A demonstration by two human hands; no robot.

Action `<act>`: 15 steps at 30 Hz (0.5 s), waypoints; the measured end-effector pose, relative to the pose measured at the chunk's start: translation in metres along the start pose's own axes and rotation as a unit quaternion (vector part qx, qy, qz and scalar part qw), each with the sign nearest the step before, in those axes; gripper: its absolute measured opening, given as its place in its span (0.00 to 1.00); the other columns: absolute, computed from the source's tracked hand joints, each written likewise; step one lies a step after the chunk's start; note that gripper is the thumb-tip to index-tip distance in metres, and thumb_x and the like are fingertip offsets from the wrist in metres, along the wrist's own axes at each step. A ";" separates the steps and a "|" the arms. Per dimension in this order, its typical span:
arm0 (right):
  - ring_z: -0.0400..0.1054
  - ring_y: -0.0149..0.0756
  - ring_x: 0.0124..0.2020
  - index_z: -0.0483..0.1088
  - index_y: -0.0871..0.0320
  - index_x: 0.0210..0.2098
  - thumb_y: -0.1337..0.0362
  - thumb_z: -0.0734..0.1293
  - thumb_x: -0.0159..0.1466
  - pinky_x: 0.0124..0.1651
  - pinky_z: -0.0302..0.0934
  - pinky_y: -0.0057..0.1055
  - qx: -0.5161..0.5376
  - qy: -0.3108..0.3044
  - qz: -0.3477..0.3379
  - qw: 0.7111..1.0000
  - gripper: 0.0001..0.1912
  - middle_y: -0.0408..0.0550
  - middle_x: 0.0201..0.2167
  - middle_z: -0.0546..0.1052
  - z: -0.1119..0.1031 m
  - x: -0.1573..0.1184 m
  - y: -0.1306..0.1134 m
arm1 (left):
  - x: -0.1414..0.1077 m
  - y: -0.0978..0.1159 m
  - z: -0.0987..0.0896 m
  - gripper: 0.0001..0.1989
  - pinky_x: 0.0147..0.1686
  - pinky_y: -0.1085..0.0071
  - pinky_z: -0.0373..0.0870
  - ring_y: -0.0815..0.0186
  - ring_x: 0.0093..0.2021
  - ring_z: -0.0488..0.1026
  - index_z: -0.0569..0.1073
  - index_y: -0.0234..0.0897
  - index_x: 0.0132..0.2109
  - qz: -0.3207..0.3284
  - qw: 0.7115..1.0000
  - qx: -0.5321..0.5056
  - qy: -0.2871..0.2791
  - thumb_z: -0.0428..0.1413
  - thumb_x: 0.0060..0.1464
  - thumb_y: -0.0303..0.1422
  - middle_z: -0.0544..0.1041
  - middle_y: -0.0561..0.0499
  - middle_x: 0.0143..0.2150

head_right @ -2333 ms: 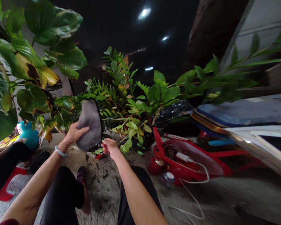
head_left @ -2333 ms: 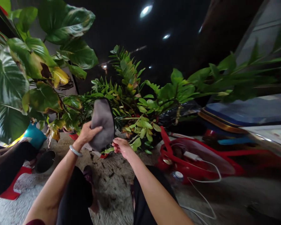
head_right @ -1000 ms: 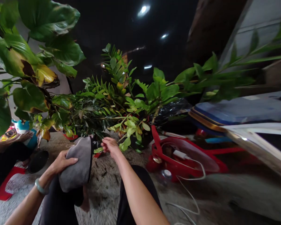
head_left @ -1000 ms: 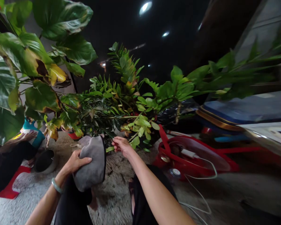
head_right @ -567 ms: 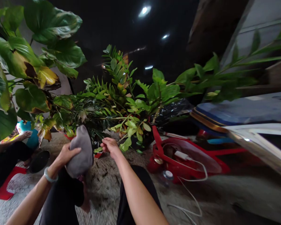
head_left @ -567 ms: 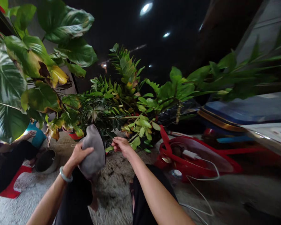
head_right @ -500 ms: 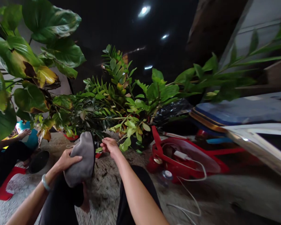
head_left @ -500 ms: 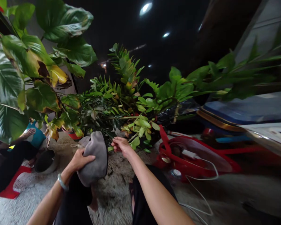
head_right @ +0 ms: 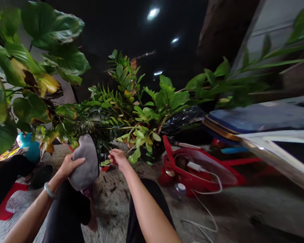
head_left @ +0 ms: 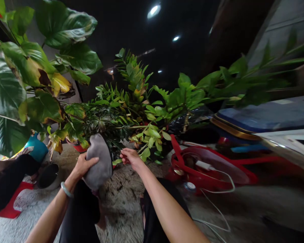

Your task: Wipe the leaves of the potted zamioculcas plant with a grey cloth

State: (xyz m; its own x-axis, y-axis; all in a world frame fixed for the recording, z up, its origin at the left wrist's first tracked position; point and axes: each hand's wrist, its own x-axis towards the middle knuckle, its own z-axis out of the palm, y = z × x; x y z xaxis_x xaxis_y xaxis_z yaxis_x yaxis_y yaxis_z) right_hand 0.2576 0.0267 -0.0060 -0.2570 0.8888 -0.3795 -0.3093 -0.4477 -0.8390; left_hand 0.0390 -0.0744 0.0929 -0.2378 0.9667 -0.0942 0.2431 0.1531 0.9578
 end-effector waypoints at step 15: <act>0.61 0.27 0.13 0.68 0.57 0.26 0.65 0.72 0.54 0.15 0.56 0.22 -0.010 -0.002 -0.023 1.000 0.08 0.40 0.16 0.73 -0.004 0.008 0.007 | 0.048 0.033 0.029 0.17 0.27 0.70 0.70 0.64 0.26 0.72 0.80 0.33 0.32 0.125 0.992 -0.022 -0.003 0.69 0.39 0.42 0.79 0.50 0.27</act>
State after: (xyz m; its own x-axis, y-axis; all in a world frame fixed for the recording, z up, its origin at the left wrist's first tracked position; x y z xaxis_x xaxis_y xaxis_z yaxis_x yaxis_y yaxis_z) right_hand 0.2569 0.0317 -0.0162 -0.2469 0.9076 -0.3395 -0.3018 -0.4050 -0.8631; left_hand 0.0625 -0.0176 0.1119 -0.1693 0.9746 0.1465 0.2518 -0.1009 0.9625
